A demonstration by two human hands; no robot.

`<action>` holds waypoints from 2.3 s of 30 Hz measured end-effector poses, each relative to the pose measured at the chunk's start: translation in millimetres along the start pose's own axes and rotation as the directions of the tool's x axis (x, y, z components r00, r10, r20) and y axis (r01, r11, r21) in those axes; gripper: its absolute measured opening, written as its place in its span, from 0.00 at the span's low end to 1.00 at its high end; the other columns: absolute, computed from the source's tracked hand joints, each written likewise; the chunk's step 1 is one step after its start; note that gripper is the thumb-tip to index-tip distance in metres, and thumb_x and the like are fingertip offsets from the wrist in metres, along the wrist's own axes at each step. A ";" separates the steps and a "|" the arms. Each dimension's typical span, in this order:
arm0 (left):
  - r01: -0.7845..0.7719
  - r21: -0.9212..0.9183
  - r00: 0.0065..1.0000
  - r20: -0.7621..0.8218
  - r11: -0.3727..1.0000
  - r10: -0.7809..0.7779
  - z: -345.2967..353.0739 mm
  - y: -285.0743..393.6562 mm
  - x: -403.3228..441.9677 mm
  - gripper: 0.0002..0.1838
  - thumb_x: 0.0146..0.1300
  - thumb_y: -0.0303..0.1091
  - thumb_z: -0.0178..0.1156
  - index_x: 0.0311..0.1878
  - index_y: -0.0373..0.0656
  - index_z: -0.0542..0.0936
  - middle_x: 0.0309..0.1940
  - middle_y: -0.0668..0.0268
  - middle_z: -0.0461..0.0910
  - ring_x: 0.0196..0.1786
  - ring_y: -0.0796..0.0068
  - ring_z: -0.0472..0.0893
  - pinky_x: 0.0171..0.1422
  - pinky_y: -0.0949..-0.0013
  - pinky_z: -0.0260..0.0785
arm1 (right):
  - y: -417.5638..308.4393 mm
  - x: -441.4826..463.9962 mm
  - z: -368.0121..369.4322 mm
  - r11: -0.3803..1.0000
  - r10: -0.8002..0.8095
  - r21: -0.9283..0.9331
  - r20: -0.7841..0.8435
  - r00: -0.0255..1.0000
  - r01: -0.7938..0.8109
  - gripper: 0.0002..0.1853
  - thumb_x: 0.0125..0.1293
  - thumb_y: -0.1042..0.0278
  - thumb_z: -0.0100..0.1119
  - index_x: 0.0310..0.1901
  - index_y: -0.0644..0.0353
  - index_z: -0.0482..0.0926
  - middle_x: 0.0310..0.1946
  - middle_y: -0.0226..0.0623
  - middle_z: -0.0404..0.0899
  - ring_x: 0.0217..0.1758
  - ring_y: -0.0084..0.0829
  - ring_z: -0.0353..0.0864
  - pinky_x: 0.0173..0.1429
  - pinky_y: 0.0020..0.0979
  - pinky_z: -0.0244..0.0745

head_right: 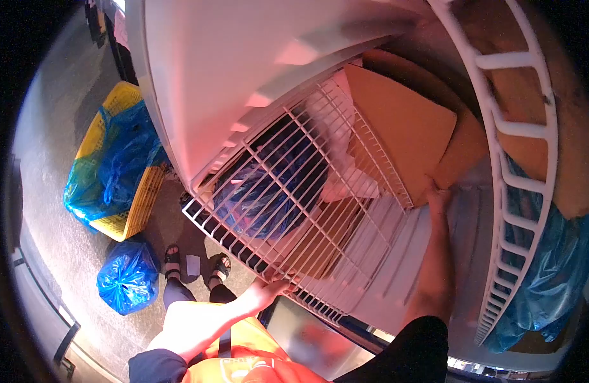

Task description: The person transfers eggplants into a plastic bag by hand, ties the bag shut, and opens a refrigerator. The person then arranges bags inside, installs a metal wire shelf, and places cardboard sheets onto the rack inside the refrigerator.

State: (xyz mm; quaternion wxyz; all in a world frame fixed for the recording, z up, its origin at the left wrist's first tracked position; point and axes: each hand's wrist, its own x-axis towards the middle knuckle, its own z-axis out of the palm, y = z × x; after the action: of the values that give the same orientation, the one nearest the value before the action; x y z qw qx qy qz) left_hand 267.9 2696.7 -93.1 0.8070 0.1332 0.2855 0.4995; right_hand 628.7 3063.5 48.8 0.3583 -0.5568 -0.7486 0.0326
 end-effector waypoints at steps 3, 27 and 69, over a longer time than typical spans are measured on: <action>-0.005 0.004 1.000 -0.028 1.000 0.005 0.4 1.4 -7.4 0.20 0.59 0.28 0.51 0.56 0.39 0.65 0.43 0.64 0.75 0.43 0.76 0.74 0.48 0.73 0.66 | -3.5 1.5 -8.6 0.999 0.024 -0.044 0.093 0.995 -0.020 0.15 0.51 0.73 0.65 0.40 0.69 0.75 0.44 0.40 0.77 0.46 0.30 0.75 0.50 0.33 0.69; 0.115 0.357 0.983 0.096 0.927 -0.159 -1.4 55.9 -22.2 0.26 0.56 0.47 0.60 0.49 0.35 0.72 0.38 0.61 0.78 0.45 0.72 0.77 0.48 0.70 0.71 | -292.5 -240.7 -81.1 0.645 -0.261 -0.671 0.258 0.930 0.367 0.11 0.47 0.69 0.60 0.34 0.60 0.79 0.31 0.42 0.78 0.33 0.43 0.77 0.40 0.36 0.73; -0.531 -0.246 0.522 -0.849 0.811 0.085 -209.7 17.6 -267.3 0.27 0.58 0.41 0.59 0.59 0.44 0.65 0.54 0.64 0.71 0.55 0.66 0.71 0.60 0.59 0.65 | -114.1 72.2 24.7 0.792 0.532 -0.256 -0.153 0.832 -0.554 0.21 0.54 0.61 0.56 0.51 0.53 0.71 0.43 0.28 0.74 0.46 0.27 0.71 0.48 0.31 0.65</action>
State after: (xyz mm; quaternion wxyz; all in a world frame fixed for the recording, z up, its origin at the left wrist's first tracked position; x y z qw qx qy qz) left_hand 40.2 2454.4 -164.8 0.4868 -0.2611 0.4567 0.6973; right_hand 513.2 3090.9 117.7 0.2756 -0.7953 -0.5399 0.0037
